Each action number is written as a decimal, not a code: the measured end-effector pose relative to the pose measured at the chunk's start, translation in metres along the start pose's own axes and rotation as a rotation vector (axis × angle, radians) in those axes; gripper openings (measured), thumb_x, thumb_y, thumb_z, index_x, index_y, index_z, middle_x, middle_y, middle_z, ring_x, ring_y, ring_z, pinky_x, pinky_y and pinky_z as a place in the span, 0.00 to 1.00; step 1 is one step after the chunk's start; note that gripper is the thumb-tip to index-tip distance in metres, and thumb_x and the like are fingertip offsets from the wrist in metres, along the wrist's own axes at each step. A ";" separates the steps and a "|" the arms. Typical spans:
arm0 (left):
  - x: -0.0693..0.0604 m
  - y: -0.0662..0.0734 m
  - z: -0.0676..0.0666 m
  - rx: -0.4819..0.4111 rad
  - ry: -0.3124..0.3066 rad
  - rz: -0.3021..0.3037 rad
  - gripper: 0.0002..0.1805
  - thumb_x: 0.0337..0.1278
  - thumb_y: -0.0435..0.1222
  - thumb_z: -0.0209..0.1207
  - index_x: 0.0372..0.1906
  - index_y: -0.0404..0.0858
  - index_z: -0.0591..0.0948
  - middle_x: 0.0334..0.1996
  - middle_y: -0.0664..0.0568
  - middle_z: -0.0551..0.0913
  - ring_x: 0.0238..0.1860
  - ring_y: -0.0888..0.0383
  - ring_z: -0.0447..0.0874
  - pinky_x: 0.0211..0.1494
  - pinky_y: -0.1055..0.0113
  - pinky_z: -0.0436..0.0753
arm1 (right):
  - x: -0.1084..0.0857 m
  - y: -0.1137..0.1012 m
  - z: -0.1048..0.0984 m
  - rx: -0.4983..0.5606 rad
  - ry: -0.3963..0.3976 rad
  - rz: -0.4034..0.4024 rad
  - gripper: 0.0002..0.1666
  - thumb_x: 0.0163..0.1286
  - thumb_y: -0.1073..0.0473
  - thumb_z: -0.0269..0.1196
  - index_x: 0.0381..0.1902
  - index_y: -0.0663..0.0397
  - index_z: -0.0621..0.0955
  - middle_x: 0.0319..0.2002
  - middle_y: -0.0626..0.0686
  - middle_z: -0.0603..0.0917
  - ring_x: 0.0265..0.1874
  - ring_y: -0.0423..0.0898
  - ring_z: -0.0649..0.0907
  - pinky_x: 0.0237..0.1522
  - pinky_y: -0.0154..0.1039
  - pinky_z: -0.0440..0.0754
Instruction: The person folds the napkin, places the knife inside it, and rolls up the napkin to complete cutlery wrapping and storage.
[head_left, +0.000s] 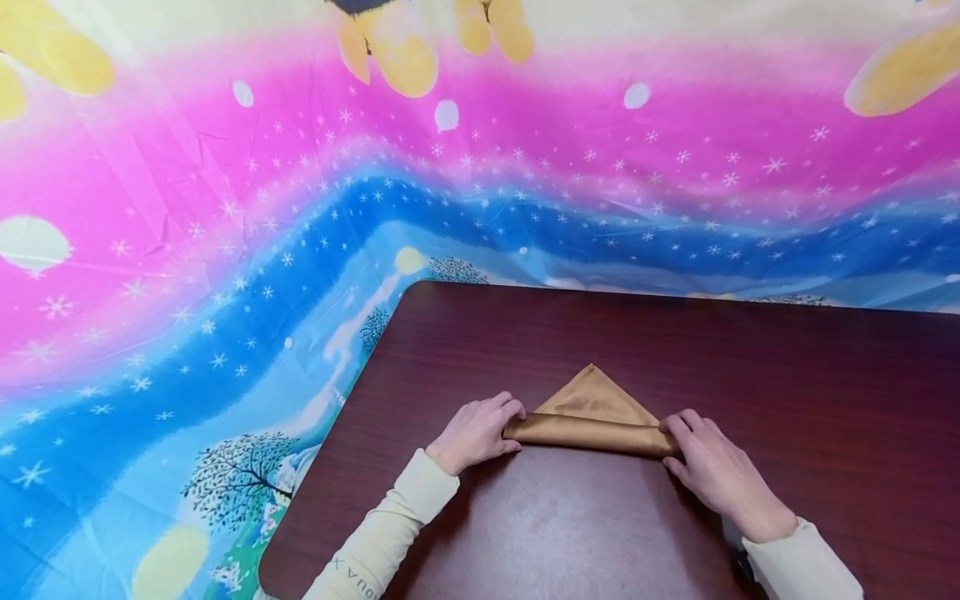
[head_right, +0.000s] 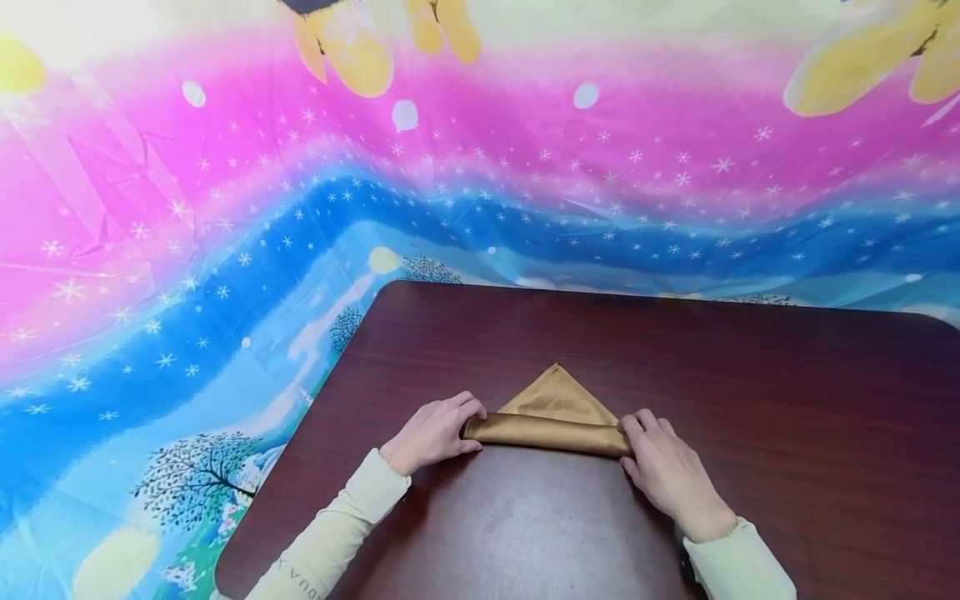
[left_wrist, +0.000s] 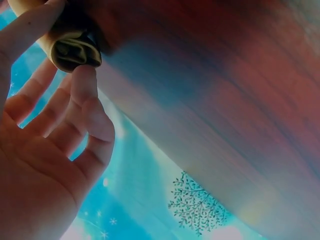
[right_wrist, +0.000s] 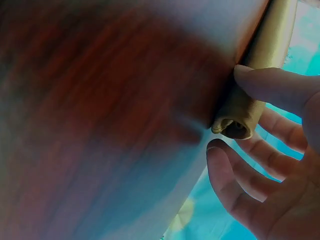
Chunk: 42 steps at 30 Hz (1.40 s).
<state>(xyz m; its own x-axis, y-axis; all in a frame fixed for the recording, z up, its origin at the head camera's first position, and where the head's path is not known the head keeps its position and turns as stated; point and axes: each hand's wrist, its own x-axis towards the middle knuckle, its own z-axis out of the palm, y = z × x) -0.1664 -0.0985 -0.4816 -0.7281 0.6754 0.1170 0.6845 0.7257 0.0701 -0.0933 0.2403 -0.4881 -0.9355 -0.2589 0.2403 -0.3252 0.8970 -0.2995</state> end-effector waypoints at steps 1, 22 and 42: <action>0.000 0.000 0.000 -0.003 -0.004 -0.001 0.23 0.42 0.49 0.73 0.45 0.48 0.79 0.40 0.60 0.80 0.31 0.64 0.79 0.33 0.68 0.80 | 0.000 0.000 0.000 0.002 0.003 -0.002 0.23 0.50 0.63 0.73 0.44 0.57 0.77 0.42 0.54 0.78 0.40 0.55 0.78 0.30 0.52 0.77; 0.002 -0.011 0.001 -0.232 -0.076 -0.133 0.15 0.59 0.46 0.60 0.49 0.48 0.78 0.39 0.60 0.83 0.35 0.63 0.79 0.42 0.66 0.79 | -0.001 0.002 0.002 0.039 0.019 0.051 0.12 0.65 0.60 0.63 0.46 0.56 0.77 0.37 0.54 0.79 0.36 0.54 0.80 0.32 0.52 0.77; 0.007 -0.015 0.003 -0.354 -0.067 -0.189 0.14 0.70 0.47 0.50 0.51 0.47 0.77 0.32 0.60 0.83 0.28 0.64 0.76 0.36 0.69 0.76 | 0.007 0.002 -0.002 0.085 -0.101 0.149 0.15 0.73 0.56 0.55 0.51 0.60 0.71 0.29 0.52 0.79 0.29 0.49 0.80 0.29 0.46 0.74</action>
<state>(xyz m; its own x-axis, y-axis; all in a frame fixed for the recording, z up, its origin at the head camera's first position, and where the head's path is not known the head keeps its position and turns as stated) -0.1823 -0.1043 -0.4853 -0.8354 0.5496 0.0053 0.5000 0.7559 0.4227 -0.1000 0.2412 -0.4854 -0.9819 -0.1643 0.0946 -0.1887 0.8955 -0.4031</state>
